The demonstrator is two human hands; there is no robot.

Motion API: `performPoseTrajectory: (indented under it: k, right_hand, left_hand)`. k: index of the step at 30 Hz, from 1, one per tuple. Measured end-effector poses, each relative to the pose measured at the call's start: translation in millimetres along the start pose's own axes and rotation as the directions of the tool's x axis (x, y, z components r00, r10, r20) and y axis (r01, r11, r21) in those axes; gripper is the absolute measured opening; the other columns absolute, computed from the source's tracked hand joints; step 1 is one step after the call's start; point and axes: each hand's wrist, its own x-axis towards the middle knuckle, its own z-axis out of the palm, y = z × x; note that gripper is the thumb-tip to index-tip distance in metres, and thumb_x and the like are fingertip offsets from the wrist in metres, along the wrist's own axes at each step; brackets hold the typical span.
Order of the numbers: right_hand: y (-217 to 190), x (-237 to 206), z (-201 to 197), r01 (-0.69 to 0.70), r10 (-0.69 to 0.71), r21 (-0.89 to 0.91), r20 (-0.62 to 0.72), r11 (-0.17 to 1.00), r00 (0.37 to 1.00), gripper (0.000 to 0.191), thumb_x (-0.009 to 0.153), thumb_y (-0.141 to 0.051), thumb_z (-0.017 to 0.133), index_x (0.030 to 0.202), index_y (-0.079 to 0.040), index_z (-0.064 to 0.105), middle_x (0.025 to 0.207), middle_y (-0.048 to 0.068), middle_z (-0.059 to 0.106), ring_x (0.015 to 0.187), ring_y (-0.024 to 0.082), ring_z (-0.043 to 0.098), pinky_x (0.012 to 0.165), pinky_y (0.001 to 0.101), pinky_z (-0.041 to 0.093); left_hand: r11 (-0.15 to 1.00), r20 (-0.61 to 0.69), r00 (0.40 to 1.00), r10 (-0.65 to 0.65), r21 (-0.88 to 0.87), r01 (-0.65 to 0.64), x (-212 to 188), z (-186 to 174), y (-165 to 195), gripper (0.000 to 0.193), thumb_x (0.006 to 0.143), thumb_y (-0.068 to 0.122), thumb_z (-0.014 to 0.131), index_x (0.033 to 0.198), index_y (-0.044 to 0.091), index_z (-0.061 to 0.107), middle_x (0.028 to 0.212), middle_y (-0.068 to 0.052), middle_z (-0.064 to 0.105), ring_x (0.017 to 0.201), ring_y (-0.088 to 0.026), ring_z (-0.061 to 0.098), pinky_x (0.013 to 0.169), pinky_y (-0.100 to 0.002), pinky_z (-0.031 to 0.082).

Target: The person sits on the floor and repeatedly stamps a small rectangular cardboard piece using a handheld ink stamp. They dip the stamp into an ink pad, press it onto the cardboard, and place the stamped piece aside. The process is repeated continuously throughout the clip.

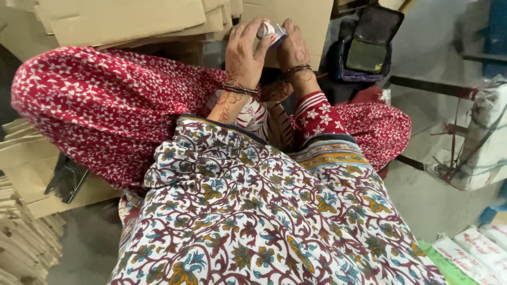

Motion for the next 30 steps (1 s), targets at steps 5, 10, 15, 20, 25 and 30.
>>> performPoseTrajectory:
  k: [5,10,15,20,25,30]
  right_hand:
    - [-10,6,-6,-0.067,0.065,0.039,0.036,0.997,0.997,0.027,0.100,-0.028,0.059,0.120,-0.010,0.054,0.110,0.024,0.063,0.099,0.046,0.064,0.078,0.0541,0.052]
    - [5,18,-30,0.128,-0.125,0.070,-0.050,0.989,0.991,0.027,0.091,-0.015,0.063,0.117,-0.009,0.056,0.104,0.024,0.069,0.099,0.044,0.065,0.079,0.0527,0.052]
    - [64,-6,-76,-0.052,0.169,0.356,-0.306,0.933,0.937,0.028,0.096,-0.020,0.072,0.112,-0.007,0.054,0.094,0.018,0.070,0.088,0.036,0.072,0.077,0.0443,0.055]
    - [111,-54,-109,-0.021,0.140,0.265,-0.439,0.964,0.887,0.028,0.098,-0.015,0.077,0.111,-0.004,0.055,0.094,0.019,0.069,0.088,0.037,0.068,0.077,0.0431,0.053]
    - [122,-65,-91,0.040,0.204,0.493,-0.430,0.869,0.879,0.023,0.098,-0.012,0.076,0.110,-0.004,0.057,0.096,0.012,0.070,0.085,0.025,0.068,0.078,0.0359,0.055]
    - [118,-44,-76,0.166,0.089,0.434,-0.510,0.885,0.855,0.021,0.100,-0.006,0.076,0.110,-0.003,0.057,0.099,0.010,0.069,0.087,0.019,0.066,0.080,0.0339,0.056]
  left_hand:
    - [0.996,-0.023,0.998,0.059,-0.065,-0.060,8,11,2,0.045,0.105,0.038,0.063,0.131,0.002,0.063,0.124,-0.014,0.073,0.112,-0.037,0.066,0.102,-0.044,0.051]
    - [0.992,-0.067,0.990,0.125,0.030,-0.123,36,24,-1,0.046,0.104,0.037,0.065,0.134,0.003,0.061,0.120,-0.015,0.072,0.107,-0.036,0.069,0.099,-0.043,0.052]
    - [0.979,0.062,0.980,0.189,0.063,-0.193,48,41,-25,0.042,0.099,0.029,0.070,0.133,0.006,0.062,0.118,-0.014,0.073,0.105,-0.036,0.068,0.097,-0.042,0.052]
    - [0.951,0.247,0.941,0.233,0.144,-0.274,55,73,-23,0.044,0.089,0.016,0.071,0.131,0.003,0.061,0.121,-0.014,0.072,0.104,-0.037,0.063,0.094,-0.042,0.050]
    - [0.892,0.360,0.878,0.317,0.201,-0.405,43,78,-33,0.033,0.099,0.007,0.059,0.132,0.005,0.062,0.124,-0.013,0.068,0.117,-0.032,0.062,0.103,-0.037,0.050]
    - [0.853,0.358,0.857,0.371,0.234,-0.467,49,78,-30,0.036,0.099,0.007,0.055,0.135,0.004,0.060,0.126,-0.015,0.067,0.117,-0.031,0.063,0.104,-0.036,0.052]
